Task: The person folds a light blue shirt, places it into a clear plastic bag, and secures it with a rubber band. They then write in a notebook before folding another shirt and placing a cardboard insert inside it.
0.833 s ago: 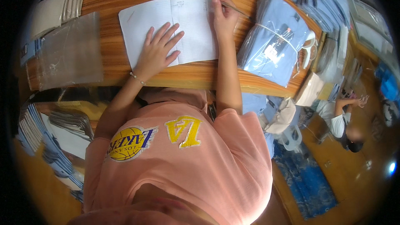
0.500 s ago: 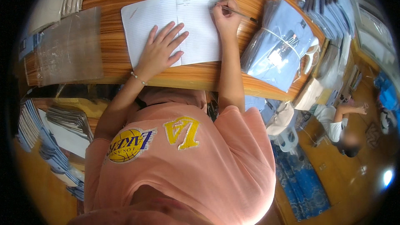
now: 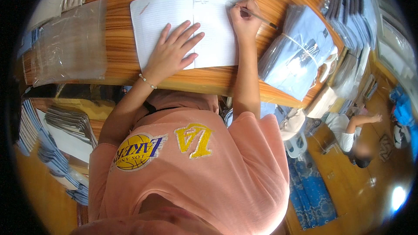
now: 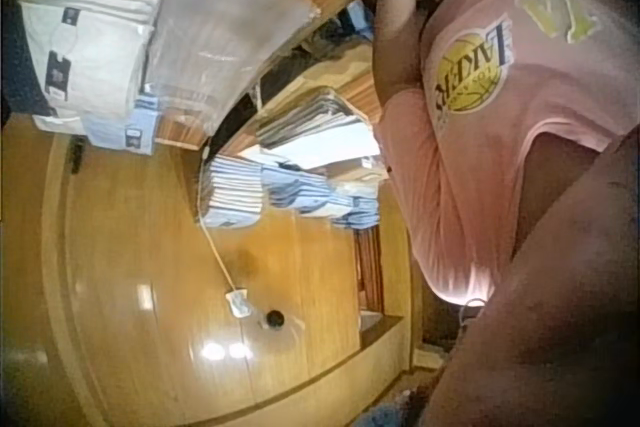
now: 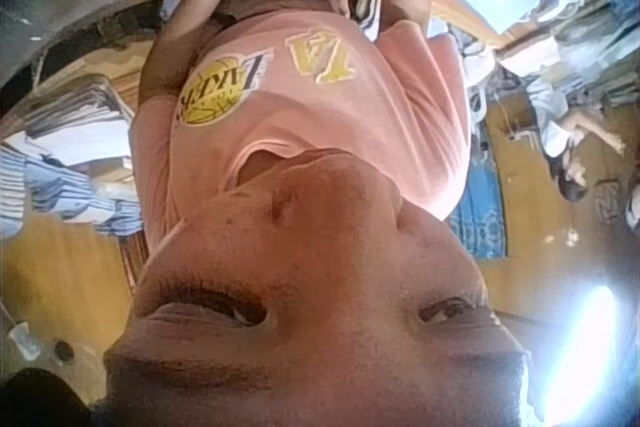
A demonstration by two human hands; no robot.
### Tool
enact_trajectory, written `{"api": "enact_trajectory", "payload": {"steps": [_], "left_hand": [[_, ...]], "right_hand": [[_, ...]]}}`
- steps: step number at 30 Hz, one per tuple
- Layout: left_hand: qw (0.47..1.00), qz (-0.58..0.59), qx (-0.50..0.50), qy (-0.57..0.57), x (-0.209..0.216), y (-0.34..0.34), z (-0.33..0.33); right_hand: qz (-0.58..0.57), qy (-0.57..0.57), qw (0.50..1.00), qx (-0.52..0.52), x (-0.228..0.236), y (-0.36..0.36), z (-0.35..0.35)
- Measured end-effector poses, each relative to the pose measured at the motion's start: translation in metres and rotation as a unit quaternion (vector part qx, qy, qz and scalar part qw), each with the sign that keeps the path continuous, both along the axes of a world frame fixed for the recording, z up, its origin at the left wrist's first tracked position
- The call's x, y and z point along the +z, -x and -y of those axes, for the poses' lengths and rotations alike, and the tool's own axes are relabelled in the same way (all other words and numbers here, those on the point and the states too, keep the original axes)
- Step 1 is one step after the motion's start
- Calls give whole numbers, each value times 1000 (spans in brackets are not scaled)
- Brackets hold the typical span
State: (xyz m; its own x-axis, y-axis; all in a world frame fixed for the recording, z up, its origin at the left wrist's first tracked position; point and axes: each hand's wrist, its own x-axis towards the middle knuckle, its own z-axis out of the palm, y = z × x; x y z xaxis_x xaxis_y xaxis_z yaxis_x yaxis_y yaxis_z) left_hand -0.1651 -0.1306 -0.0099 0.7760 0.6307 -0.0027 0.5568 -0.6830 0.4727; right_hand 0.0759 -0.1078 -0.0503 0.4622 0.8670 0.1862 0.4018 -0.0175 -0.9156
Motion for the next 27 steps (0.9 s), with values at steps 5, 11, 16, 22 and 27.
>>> {"api": "enact_trajectory", "payload": {"steps": [5,11,16,22,27], "left_hand": [[1000,3,2,-1,-2,1,1],[1000,8,3,-2,1,2,3],[989,136,40,44,6,8,-2],[789,388,434,195,26,57,4],[713,375,436,400,27,70,27]], "right_hand": [[27,4,1000,-10,1,2,0],[1,5,1000,-6,-6,-4,3],[-111,-82,990,-19,37,-4,3],[94,316,924,193,115,39,16],[203,305,902,228,69,74,43]]}}
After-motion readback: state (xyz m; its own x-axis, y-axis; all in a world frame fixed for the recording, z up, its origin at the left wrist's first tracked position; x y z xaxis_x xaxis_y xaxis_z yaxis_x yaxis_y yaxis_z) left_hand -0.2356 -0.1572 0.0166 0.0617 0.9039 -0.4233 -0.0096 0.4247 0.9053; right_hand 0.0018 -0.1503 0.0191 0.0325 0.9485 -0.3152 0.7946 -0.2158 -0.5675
